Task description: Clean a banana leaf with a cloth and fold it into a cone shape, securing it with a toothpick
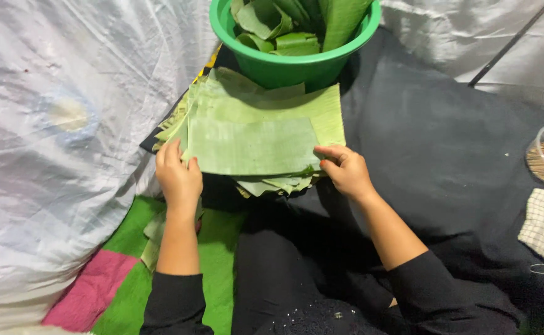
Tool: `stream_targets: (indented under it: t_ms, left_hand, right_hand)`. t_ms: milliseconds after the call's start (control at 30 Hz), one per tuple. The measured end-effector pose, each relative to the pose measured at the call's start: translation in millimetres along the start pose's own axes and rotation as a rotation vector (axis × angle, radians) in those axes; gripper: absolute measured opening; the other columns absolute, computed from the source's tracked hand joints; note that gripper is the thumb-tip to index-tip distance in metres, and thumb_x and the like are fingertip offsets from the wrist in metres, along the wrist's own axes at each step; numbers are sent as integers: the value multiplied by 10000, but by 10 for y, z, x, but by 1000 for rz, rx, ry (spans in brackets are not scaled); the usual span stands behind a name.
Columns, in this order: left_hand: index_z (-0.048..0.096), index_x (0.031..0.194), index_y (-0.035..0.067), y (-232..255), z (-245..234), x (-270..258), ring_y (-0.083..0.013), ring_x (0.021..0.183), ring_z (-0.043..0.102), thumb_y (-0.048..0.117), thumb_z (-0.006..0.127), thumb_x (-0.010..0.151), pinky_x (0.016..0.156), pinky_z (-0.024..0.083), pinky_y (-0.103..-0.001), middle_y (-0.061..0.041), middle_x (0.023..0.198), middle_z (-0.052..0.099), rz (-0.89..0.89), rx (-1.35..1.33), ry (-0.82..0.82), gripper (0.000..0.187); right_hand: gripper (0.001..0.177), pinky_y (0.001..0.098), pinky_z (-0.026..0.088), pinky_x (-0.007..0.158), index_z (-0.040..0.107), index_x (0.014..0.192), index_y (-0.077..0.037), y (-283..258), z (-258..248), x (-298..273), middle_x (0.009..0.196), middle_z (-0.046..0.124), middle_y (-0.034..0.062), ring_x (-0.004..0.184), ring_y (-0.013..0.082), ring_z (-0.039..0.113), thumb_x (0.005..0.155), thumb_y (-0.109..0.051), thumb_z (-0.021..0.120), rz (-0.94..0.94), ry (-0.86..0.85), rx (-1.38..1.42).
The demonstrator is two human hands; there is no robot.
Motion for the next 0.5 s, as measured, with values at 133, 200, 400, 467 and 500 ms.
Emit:
stream_targets:
  t_ms: [133,200,400,467,500]
  left_hand:
    - [759,1137,38,-404,292,-117,-391,995,705,82,865,720,889,577,-451,-155,1151,636,-121,131,-164,432]
    - [788,1094,122,-622,449,-214,-367,988,706,284,904,692,898,565,-450,-90,1131,630,-203,200,-221,449]
    - [748,1224,100,-791,494,-260,-367,1080,654,383,932,664,954,502,-426,-167,1106,643,-475,-57,-274,654]
    - [709,1238,82,-786,475,-300,-243,812,636,276,918,692,731,511,-323,-143,937,654,-607,-241,-239,615]
    - [671,1251,64,-798,496,-346,-120,544,616,169,906,721,509,520,-221,-119,767,664,-733,-429,-204,590]
  right_hand:
    - [415,363,564,773,814,1158,-225,60,-80,-54,1091,776,54,843,201,721,783,-87,704,51,3,28]
    - [425,378,555,771,807,1176,-232,123,-59,-60,1135,771,55,860,232,728,786,-102,699,93,-26,16]
    - [428,393,551,870,803,1180,-220,92,-27,-88,1149,769,55,1013,276,723,784,-102,690,76,-49,28]
    - [435,400,548,890,802,1187,-226,84,-27,-89,1158,766,57,1044,286,716,785,-101,691,75,-61,25]
    - [443,408,545,909,800,1194,-232,85,-33,-90,1166,764,59,1075,297,709,785,-100,693,77,-69,20]
Point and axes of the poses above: each hand's wrist, its own x-axis towards the middle knuckle, its own z-axis out of the palm, y = z × x, the point moved 7 cm from there along x, towards the middle knuckle
